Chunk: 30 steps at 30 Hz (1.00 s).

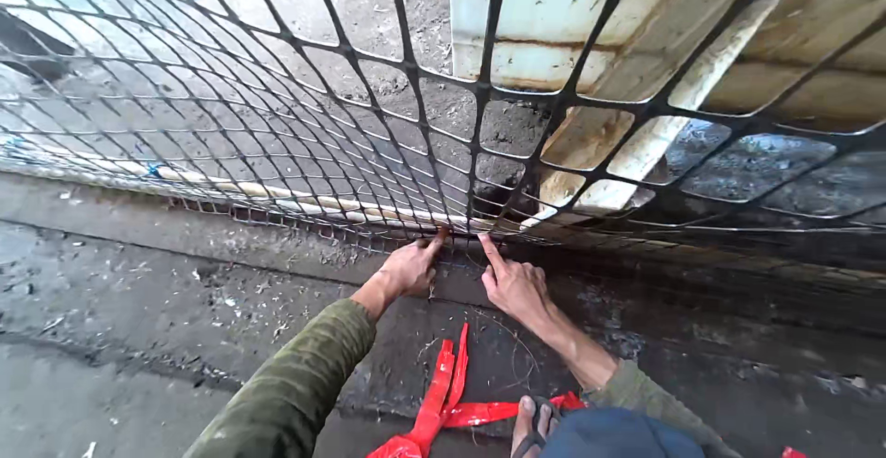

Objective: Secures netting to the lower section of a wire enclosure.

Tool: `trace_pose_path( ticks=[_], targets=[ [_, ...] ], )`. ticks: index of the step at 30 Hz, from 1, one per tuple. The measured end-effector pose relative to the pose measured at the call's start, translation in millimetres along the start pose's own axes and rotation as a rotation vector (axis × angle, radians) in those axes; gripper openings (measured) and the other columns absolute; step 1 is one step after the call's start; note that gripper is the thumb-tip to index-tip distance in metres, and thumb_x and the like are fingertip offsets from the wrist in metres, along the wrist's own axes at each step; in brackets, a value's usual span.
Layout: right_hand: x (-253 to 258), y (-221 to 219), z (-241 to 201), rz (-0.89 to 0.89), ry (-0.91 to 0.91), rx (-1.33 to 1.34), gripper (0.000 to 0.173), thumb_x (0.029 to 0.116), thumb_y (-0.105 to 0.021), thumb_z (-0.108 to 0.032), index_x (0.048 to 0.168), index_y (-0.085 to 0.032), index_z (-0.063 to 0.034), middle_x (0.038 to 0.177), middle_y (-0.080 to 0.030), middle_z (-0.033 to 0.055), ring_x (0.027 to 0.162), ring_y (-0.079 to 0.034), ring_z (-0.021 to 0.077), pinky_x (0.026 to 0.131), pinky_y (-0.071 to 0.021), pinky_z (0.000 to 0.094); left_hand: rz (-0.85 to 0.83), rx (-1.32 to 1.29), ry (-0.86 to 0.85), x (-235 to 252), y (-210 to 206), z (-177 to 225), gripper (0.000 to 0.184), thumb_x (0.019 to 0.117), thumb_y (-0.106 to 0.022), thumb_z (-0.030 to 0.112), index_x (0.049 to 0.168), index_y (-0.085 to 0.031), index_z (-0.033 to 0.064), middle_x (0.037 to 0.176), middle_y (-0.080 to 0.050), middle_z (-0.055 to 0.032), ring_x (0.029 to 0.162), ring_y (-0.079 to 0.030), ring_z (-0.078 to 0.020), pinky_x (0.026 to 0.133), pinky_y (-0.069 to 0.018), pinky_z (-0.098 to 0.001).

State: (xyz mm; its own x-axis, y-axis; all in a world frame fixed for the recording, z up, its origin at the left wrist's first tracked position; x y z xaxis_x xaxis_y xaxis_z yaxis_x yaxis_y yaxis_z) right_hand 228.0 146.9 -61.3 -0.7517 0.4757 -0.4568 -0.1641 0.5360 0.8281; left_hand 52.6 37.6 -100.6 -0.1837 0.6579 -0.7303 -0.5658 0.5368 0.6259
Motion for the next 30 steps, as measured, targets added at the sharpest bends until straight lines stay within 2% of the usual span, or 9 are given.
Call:
trace_pose_path(
  ticks=[3, 10, 15, 21, 23, 26, 28, 29, 30],
  targets=[
    [0, 4, -6, -0.078, 0.005, -0.047, 0.067, 0.1053, -0.041, -0.028, 0.167, -0.016, -0.0248, 0.087, -0.074, 0.0155, 0.085, -0.072, 0.0397, 0.077, -0.0547, 0.0567, 0.021, -0.011, 0.0, -1, -4, 0, 0.082, 0.1002, -0.059, 0.027, 0.166, -0.01, 0.0206, 0.147, -0.049, -0.0273, 0.124, -0.06, -0.0459, 0.098, -0.0508, -0.0625],
    [-5, 13, -8, -0.117, 0.024, -0.133, 0.066, 0.1067, -0.038, -0.026, 0.168, -0.012, -0.026, 0.09, -0.074, 0.0178, 0.088, -0.072, 0.0414, 0.08, -0.0543, 0.0573, 0.064, -0.014, -0.017, -6, -3, 1, 0.076, 0.1017, -0.057, 0.027, 0.166, -0.015, 0.0213, 0.146, -0.051, -0.0261, 0.126, -0.059, -0.0442, 0.1, -0.0497, -0.0612],
    [-9, 12, -13, -0.14, 0.006, -0.165, 0.067, 0.1066, -0.039, -0.025, 0.168, -0.012, -0.0256, 0.093, -0.074, 0.0194, 0.092, -0.072, 0.042, 0.082, -0.0538, 0.0573, 0.077, -0.02, -0.019, -6, -8, 0, 0.084, 0.1013, -0.056, 0.027, 0.167, -0.003, 0.0273, 0.143, -0.053, -0.027, 0.122, -0.061, -0.0447, 0.098, -0.0506, -0.0618],
    [-3, 18, -16, -0.172, -0.027, -0.201, 0.068, 0.1076, -0.039, -0.025, 0.168, -0.008, -0.0255, 0.101, -0.073, 0.021, 0.099, -0.071, 0.0423, 0.087, -0.053, 0.0571, 0.089, -0.022, -0.023, -9, -5, 1, 0.078, 0.1031, -0.053, 0.027, 0.166, -0.008, 0.0258, 0.14, -0.056, -0.0271, 0.122, -0.061, -0.0451, 0.098, -0.05, -0.0618],
    [-3, 17, -16, -0.17, -0.027, -0.202, 0.069, 0.1074, -0.04, -0.024, 0.168, -0.007, -0.0254, 0.101, -0.073, 0.0208, 0.099, -0.071, 0.0427, 0.087, -0.0531, 0.0573, 0.103, -0.028, -0.034, -11, -7, 0, 0.082, 0.1028, -0.053, 0.026, 0.167, -0.002, 0.0285, 0.138, -0.057, -0.0269, 0.12, -0.062, -0.0451, 0.097, -0.0508, -0.062],
    [-4, 15, -16, -0.162, -0.031, -0.198, 0.07, 0.1069, -0.041, -0.024, 0.168, -0.007, -0.0252, 0.101, -0.073, 0.0208, 0.098, -0.071, 0.0426, 0.086, -0.0534, 0.0575, 0.122, -0.009, -0.083, -15, -13, 2, 0.087, 0.1024, -0.055, 0.025, 0.166, 0.003, 0.0314, 0.133, -0.061, -0.0268, 0.122, -0.061, -0.0451, 0.101, -0.0482, -0.0612],
    [-4, 16, -16, -0.169, -0.033, -0.191, 0.07, 0.1072, -0.041, -0.025, 0.168, -0.006, -0.0253, 0.103, -0.072, 0.022, 0.1, -0.07, 0.0437, 0.087, -0.0531, 0.059, 0.194, 0.022, -0.134, -22, -15, 4, 0.082, 0.1026, -0.053, 0.024, 0.167, -0.002, 0.0302, 0.128, -0.067, -0.0237, 0.124, -0.062, -0.0421, 0.11, -0.0423, -0.0578],
    [-3, 17, -16, -0.17, -0.032, -0.193, 0.071, 0.1071, -0.042, -0.025, 0.168, -0.006, -0.0255, 0.103, -0.072, 0.0223, 0.1, -0.07, 0.0439, 0.087, -0.0528, 0.0594, 0.275, 0.033, -0.166, -28, -15, 6, 0.075, 0.103, -0.05, 0.024, 0.167, -0.01, 0.0265, 0.121, -0.07, -0.0221, 0.119, -0.065, -0.0408, 0.109, -0.0426, -0.057],
    [-4, 18, -16, -0.171, -0.031, -0.198, 0.071, 0.1072, -0.042, -0.025, 0.168, -0.006, -0.0255, 0.103, -0.072, 0.0224, 0.1, -0.07, 0.044, 0.087, -0.0527, 0.0594, 0.4, 0.037, -0.209, -34, -16, 8, 0.066, 0.1032, -0.048, 0.024, 0.165, -0.024, 0.0196, 0.111, -0.073, -0.021, 0.11, -0.068, -0.0399, 0.103, -0.0455, -0.0568]
  ],
)
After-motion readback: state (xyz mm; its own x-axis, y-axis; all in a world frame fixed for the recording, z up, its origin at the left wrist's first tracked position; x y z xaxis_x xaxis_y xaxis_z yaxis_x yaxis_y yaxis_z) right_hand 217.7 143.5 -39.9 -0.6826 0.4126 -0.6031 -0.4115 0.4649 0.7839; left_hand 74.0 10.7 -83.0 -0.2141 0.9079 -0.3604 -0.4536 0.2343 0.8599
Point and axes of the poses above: each hand's wrist, its own x-axis towards the middle knuckle, its own y-axis out of the back of the hand, z = x × y, the point moved 4 cm from there along x, towards the middle knuckle
